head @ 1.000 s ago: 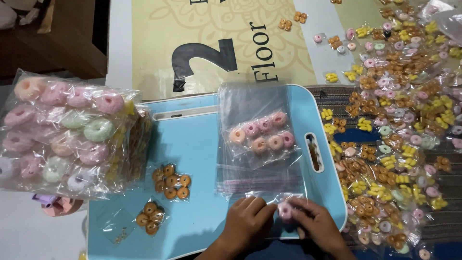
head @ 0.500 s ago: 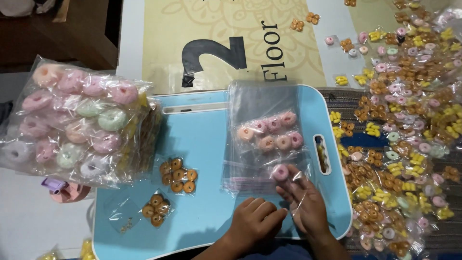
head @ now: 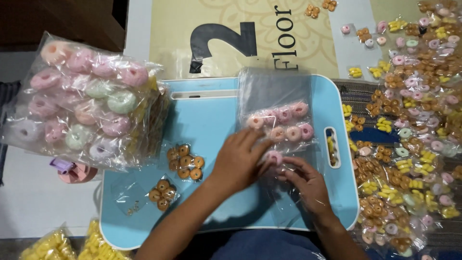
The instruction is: The person places small colorful donut-shaped objects into plastic bags by hand, arranging them in rows within the bags and smoothing the bags flat.
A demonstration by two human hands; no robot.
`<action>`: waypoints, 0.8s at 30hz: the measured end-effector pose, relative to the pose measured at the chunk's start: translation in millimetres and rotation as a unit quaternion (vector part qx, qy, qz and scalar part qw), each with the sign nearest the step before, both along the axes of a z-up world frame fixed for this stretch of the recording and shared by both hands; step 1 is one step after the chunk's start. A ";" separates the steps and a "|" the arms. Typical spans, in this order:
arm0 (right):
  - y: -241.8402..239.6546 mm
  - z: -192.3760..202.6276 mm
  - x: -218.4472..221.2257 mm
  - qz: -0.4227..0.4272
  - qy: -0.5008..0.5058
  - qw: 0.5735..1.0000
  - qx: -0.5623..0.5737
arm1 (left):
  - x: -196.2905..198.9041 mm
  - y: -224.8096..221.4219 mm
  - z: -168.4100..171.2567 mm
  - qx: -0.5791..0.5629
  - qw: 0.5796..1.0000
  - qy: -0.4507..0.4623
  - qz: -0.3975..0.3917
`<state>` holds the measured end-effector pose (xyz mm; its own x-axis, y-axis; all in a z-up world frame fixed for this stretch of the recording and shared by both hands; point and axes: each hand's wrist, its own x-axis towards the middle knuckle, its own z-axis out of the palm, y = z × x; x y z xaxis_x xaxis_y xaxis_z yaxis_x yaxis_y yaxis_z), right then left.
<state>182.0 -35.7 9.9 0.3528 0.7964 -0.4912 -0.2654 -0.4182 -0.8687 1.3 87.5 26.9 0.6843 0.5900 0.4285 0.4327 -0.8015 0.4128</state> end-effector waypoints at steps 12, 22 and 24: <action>9.7 -23.6 -4.9 0.092 -0.085 0.983 0.134 | -9.6 39.2 -60.6 -0.011 0.990 0.141 0.016; 26.1 -22.2 -17.5 0.148 -0.232 0.945 0.179 | -8.5 45.6 -94.5 0.053 0.995 0.083 0.028; 28.7 -16.2 -18.5 0.150 -0.235 0.945 0.170 | -9.0 46.5 -96.0 0.050 0.995 0.077 0.027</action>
<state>163.5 -7.0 -6.3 0.2009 0.9790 -0.0342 0.2687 -0.0887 -0.9591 -7.7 134.0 -69.1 0.7151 0.5873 0.3790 0.5284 -0.8092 0.2570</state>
